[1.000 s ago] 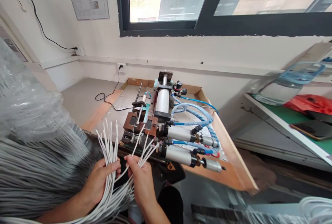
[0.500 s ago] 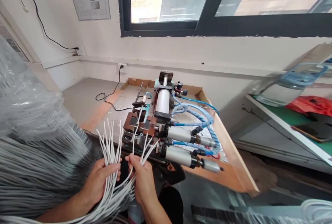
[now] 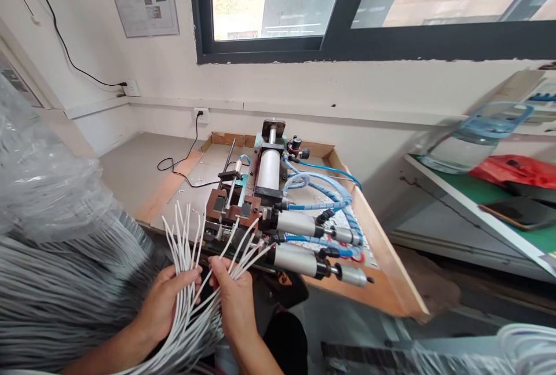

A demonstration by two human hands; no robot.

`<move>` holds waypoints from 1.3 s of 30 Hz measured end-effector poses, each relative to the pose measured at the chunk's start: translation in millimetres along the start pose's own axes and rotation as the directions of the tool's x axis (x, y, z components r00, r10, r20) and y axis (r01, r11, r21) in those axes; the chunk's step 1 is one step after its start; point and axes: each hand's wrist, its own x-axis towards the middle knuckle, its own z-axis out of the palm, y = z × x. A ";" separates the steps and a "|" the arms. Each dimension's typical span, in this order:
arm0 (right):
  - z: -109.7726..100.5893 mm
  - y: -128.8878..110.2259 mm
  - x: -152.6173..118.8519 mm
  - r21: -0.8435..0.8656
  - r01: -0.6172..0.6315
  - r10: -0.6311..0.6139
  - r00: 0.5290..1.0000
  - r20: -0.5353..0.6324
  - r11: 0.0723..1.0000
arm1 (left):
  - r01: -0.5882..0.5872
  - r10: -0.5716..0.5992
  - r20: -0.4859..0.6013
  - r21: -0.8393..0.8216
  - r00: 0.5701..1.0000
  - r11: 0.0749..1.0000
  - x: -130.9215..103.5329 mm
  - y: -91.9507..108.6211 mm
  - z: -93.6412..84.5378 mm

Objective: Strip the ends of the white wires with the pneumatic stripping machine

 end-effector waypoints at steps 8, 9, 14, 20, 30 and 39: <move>1.3 10.4 17.3 0.114 -0.052 0.057 0.998 -0.038 0.992 | -0.037 0.038 -0.040 0.006 0.998 0.999 3.4 9.2 2.6; 2.7 9.5 18.1 0.150 -0.069 0.076 0.996 -0.039 0.986 | -0.038 0.038 -0.045 0.009 0.998 0.999 4.1 9.5 2.9; 8.2 1.5 20.3 0.276 -0.152 0.168 0.985 -0.036 0.949 | -0.035 0.036 -0.029 0.020 0.999 0.999 7.0 10.2 4.6; 8.7 4.0 22.4 0.329 -0.242 0.233 0.970 0.066 0.913 | -0.059 0.057 0.023 0.077 0.998 0.995 5.9 9.3 4.9; 6.5 1.6 4.6 0.258 -0.140 0.128 0.990 0.061 0.956 | -0.018 0.015 0.101 0.030 0.995 0.999 4.2 2.3 1.9; 2.2 2.0 10.9 0.272 -0.190 0.200 0.980 -0.007 0.943 | -0.048 0.046 0.046 0.032 0.998 0.998 0.9 6.4 2.4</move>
